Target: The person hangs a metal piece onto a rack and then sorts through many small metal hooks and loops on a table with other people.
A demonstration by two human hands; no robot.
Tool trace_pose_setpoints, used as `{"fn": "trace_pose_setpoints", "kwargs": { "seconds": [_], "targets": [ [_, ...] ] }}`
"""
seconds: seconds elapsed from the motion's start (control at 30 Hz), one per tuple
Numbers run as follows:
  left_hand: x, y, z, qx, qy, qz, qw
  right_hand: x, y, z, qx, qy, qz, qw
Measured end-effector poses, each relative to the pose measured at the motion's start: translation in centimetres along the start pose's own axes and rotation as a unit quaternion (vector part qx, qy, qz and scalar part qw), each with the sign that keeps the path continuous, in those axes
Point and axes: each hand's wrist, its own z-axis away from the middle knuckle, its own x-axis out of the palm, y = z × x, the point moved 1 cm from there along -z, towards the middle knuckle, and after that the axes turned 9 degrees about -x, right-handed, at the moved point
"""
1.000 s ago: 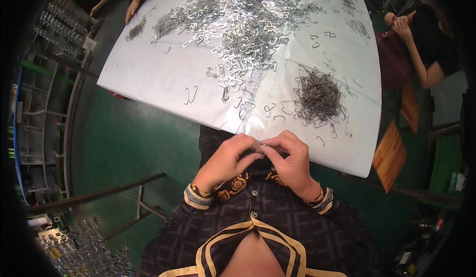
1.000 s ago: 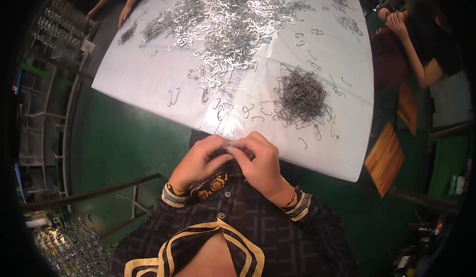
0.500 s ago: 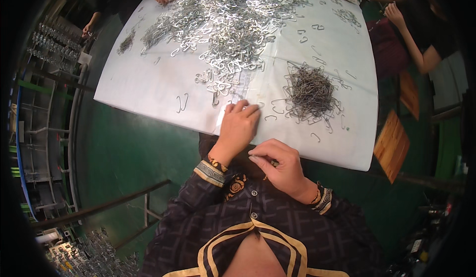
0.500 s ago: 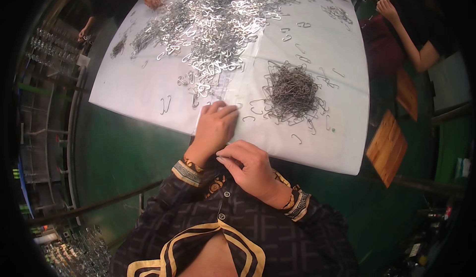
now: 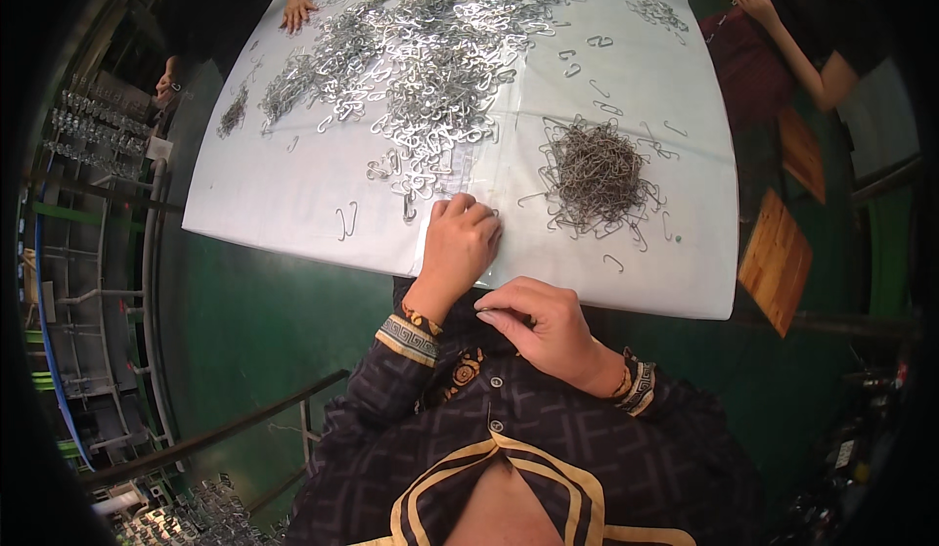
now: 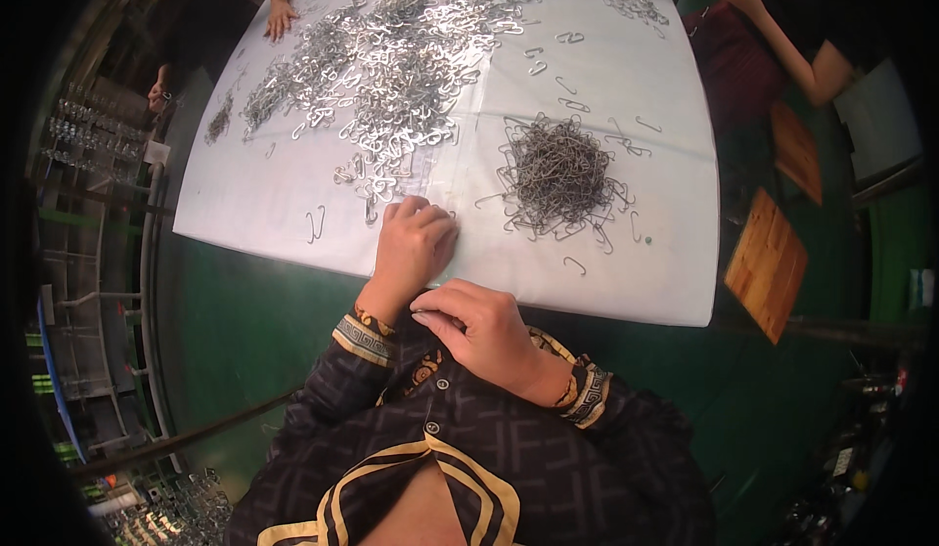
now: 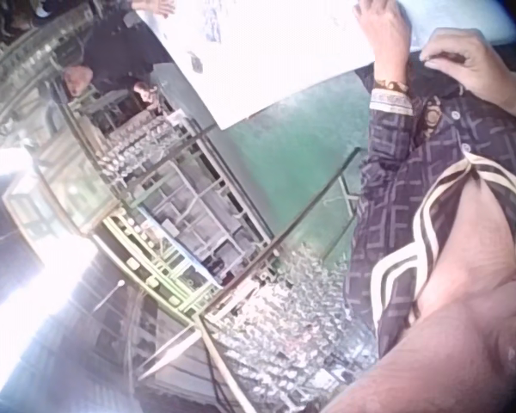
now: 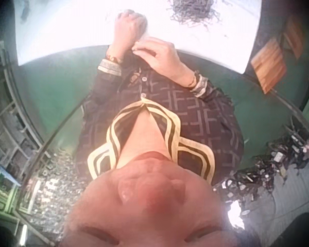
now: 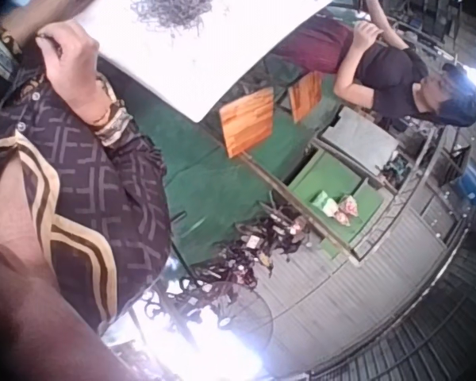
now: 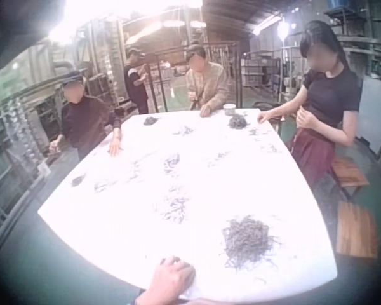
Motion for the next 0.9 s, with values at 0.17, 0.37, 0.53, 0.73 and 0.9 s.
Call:
{"fn": "trace_pose_setpoints", "kwargs": {
  "seconds": [0.17, 0.37, 0.53, 0.73, 0.9],
  "targets": [
    [3.4, 1.1, -3.2, 0.006, -0.021, 0.005, 1.0, 0.3, -0.1, -0.2, -0.039, 0.002, 0.003, 0.999],
    [4.1, 2.9, -4.8, -0.029, -0.083, -0.064, 0.994, -0.1, -0.3, 0.1, -0.026, -0.004, 0.009, 1.0],
    [3.7, 1.6, -5.3, -0.133, -0.087, 0.086, 0.984, 0.2, 0.3, 0.3, 0.005, -0.008, -0.014, 1.0],
    [1.4, 0.1, -5.1, -0.287, -0.114, 0.339, 0.889, 0.8, 0.7, 0.4, 0.036, 0.016, -0.019, 0.999],
    [-5.3, 0.7, -2.6, -0.311, -0.115, 0.566, 0.755, 0.7, 1.4, 0.2, 0.05, 0.083, -0.016, 0.995]
  ]
}}
